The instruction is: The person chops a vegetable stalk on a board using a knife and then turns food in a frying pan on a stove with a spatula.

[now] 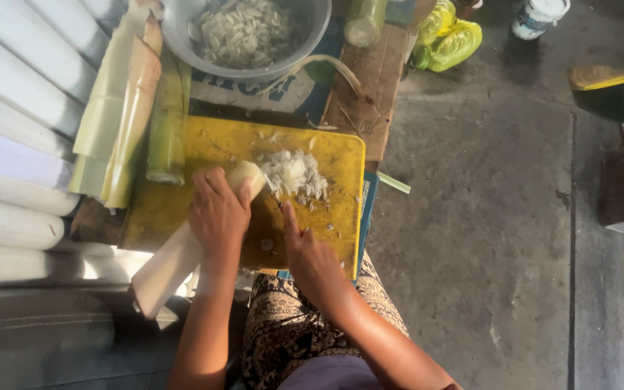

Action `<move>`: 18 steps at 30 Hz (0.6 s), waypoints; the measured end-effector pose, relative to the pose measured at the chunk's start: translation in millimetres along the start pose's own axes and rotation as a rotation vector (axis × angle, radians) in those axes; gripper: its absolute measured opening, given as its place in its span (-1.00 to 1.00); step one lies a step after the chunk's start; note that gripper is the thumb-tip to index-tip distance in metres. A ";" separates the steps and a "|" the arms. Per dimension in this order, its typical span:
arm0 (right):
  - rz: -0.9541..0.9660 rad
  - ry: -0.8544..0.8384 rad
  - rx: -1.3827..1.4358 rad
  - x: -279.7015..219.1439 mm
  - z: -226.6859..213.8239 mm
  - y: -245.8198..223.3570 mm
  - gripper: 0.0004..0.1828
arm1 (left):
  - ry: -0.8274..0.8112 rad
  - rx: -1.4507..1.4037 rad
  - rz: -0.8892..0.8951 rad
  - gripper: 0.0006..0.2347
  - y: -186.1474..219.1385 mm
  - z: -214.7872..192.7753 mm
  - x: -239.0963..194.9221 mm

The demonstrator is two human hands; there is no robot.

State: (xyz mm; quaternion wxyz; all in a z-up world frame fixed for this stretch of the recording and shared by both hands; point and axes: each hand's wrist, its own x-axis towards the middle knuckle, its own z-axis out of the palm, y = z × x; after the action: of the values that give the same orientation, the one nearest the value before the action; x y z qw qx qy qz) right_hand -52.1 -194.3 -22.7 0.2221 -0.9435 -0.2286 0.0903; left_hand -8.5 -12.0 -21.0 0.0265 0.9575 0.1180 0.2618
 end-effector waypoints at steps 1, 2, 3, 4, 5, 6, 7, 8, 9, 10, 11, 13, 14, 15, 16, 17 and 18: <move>-0.010 0.031 0.016 4.5 -4.4 2.7 -0.23 | -0.025 -0.068 0.048 -0.61 -2.0 -4.5 -3.1; -0.023 0.066 0.031 9.7 -9.7 5.8 -0.28 | -0.046 -0.135 0.096 -0.58 -6.8 -9.3 -7.2; -0.004 0.024 0.115 12.7 -16.0 10.3 -0.31 | -0.067 -0.202 0.144 -0.55 -12.5 -13.0 -12.1; 0.016 -0.018 0.197 14.9 -23.5 17.0 -0.34 | -0.060 -0.097 0.146 -0.54 -17.6 -15.4 -17.6; 0.036 -0.061 0.280 17.7 -29.6 22.6 -0.37 | -0.053 0.008 0.148 -0.53 -21.9 -16.7 -23.2; 0.026 -0.033 0.263 18.0 -32.6 26.0 -0.37 | -0.056 0.116 0.147 -0.52 -25.2 -17.6 -30.7; 0.016 -0.005 0.246 18.4 -34.7 29.2 -0.38 | -0.017 0.178 0.136 -0.49 -27.4 -17.7 -36.1; 0.009 0.026 0.230 17.9 -35.3 30.7 -0.38 | 0.022 0.240 0.129 -0.47 -29.0 -18.6 -40.2; -0.014 0.061 0.215 16.8 -34.7 30.6 -0.35 | 0.062 0.301 0.121 -0.44 -30.2 -20.3 -43.5; -0.039 0.102 0.198 17.7 -35.4 30.5 -0.32 | 0.075 0.326 0.128 -0.42 -29.2 -20.9 -43.8; -0.064 0.142 0.181 18.6 -36.1 30.0 -0.29 | 0.088 0.350 0.134 -0.39 -27.5 -20.6 -43.3; 0.062 0.035 0.221 24.9 -37.2 28.8 -0.32 | 0.032 0.347 0.126 -0.37 -31.3 -17.8 -39.3; 0.123 -0.022 0.239 26.5 -36.5 27.2 -0.34 | -0.037 0.318 0.112 -0.37 -37.0 -14.4 -34.3; 0.079 0.038 0.245 25.4 -35.7 25.8 -0.35 | -0.105 0.288 0.098 -0.37 -41.3 -10.5 -31.1; 0.029 0.098 0.252 25.3 -36.3 25.0 -0.36 | -0.099 0.287 0.091 -0.38 -43.3 -6.2 -29.6; -0.021 0.158 0.259 24.4 -37.1 23.8 -0.38 | -0.092 0.285 0.085 -0.39 -43.8 -2.0 -28.7; -0.044 0.199 0.259 23.7 -38.6 21.5 -0.35 | -0.082 0.285 0.081 -0.41 -44.5 1.2 -26.5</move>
State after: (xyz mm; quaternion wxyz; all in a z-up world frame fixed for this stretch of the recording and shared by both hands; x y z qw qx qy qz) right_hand -12.3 -214.8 0.0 0.3652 -0.9061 -0.2124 0.0202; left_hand -39.4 24.8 -40.2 -0.1152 0.9654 0.1142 0.2041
